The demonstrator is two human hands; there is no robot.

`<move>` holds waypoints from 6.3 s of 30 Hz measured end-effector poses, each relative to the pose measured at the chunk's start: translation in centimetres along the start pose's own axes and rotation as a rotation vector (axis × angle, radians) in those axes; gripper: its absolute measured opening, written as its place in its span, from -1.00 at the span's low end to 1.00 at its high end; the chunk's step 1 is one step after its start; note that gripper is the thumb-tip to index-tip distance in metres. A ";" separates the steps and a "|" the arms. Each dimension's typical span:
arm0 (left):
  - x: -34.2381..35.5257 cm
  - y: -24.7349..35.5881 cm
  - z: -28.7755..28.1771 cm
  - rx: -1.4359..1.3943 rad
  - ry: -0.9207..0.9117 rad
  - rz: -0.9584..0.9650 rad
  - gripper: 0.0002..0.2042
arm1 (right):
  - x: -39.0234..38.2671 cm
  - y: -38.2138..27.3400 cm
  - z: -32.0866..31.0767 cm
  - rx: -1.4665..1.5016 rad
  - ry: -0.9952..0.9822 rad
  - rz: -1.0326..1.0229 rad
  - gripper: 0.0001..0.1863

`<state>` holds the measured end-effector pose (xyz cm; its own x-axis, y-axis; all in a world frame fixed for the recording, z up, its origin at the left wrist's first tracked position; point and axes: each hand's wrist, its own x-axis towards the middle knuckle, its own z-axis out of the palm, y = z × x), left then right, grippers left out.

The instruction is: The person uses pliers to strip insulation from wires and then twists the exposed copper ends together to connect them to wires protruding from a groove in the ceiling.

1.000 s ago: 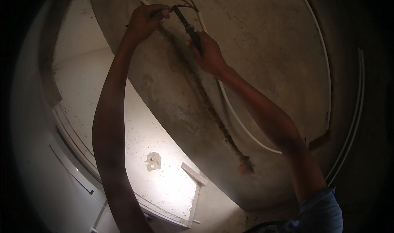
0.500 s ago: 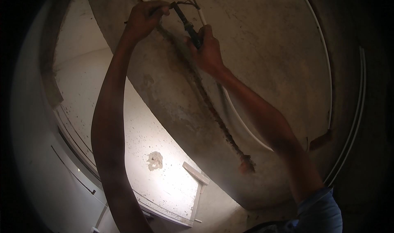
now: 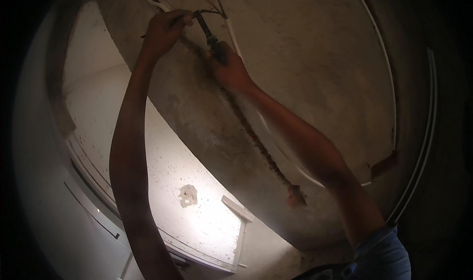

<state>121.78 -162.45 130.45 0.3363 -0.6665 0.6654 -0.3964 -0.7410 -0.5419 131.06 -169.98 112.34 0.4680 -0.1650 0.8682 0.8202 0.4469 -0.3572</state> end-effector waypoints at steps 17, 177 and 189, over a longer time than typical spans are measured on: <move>-1.0 4.0 0.9 0.378 0.200 0.090 -0.87 | 0.0 -0.4 -0.1 -0.109 0.040 0.049 -0.59; -5.2 6.3 6.4 0.089 0.512 -0.302 -0.78 | -2.1 -2.3 -3.9 0.143 -0.222 0.329 -0.53; -3.6 6.4 9.3 -1.117 0.498 -0.937 -0.57 | -2.7 -1.8 -2.5 -0.010 -0.262 0.315 -0.56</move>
<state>125.94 -165.54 119.84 0.6019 0.2508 0.7582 -0.7062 -0.2761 0.6520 129.15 -172.50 109.75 0.5979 0.2087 0.7740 0.6542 0.4309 -0.6216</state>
